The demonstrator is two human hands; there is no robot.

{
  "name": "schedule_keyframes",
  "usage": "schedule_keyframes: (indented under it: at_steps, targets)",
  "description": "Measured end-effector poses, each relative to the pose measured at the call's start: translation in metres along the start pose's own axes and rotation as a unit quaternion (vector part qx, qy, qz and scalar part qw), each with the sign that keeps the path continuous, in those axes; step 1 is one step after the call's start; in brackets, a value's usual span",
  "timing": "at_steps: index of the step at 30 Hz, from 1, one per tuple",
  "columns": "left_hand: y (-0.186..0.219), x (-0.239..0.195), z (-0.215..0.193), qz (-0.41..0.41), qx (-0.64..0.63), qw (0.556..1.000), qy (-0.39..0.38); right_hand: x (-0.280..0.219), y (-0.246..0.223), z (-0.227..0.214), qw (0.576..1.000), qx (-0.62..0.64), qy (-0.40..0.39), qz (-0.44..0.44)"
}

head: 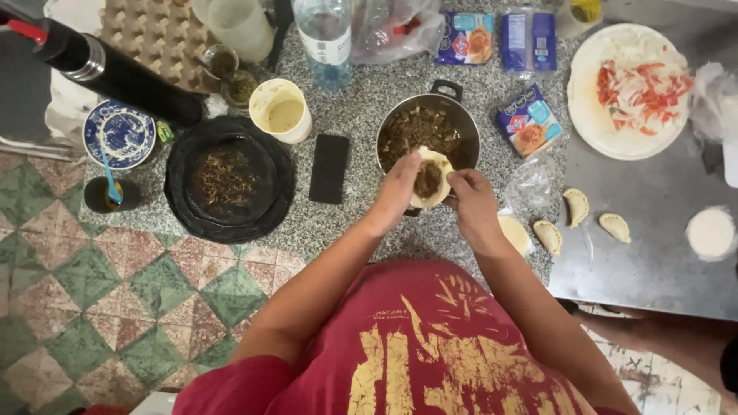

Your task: Filling dough circles with a meat and vegetable mixture and sealing the edges to make empanadas.

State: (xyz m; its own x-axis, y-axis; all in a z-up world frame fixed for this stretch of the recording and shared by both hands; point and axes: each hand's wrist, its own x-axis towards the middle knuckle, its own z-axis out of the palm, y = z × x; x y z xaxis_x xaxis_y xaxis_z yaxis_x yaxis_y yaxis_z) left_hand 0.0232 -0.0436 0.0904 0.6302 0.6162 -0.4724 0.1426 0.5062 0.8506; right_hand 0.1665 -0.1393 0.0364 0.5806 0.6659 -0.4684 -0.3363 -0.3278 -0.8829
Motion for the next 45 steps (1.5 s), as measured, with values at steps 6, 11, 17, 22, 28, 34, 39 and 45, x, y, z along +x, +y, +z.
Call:
schedule_keyframes:
  at_steps: [6, 11, 17, 22, 28, 34, 39, 45]
  targets:
    - [-0.002, -0.001, 0.005, 0.052, 0.273, 0.96, 0.031, -0.027, -0.01, -0.005, 0.994, 0.113, 0.006, 0.006]
    - [0.008, -0.006, 0.012, 0.089, 0.284, 0.954, 0.021, -0.027, -0.002, -0.007, 0.992, 0.124, -0.015, -0.021]
    - [0.028, -0.025, 0.033, 0.11, 0.262, 0.959, -0.017, -0.025, -0.005, -0.014, 0.985, 0.168, -0.031, -0.021]
    - [0.024, -0.027, 0.037, 0.139, 0.268, 0.951, -0.058, -0.018, 0.007, -0.02, 0.983, 0.181, -0.041, -0.005]
    - [0.017, -0.021, 0.045, 0.148, 0.322, 0.934, -0.054, -0.014, 0.017, -0.028, 0.978, 0.198, -0.061, -0.019]
    - [0.014, -0.021, 0.037, 0.132, 0.274, 0.952, -0.022, -0.033, -0.015, -0.058, 0.979, 0.18, -0.1, -0.007]
    - [0.006, -0.017, 0.031, 0.175, 0.255, 0.949, -0.06, -0.005, 0.033, -0.093, 0.982, 0.155, -0.087, -0.064]
    - [-0.003, -0.013, 0.028, 0.187, 0.201, 0.961, -0.045, -0.019, 0.026, -0.086, 0.986, 0.135, -0.049, -0.079]
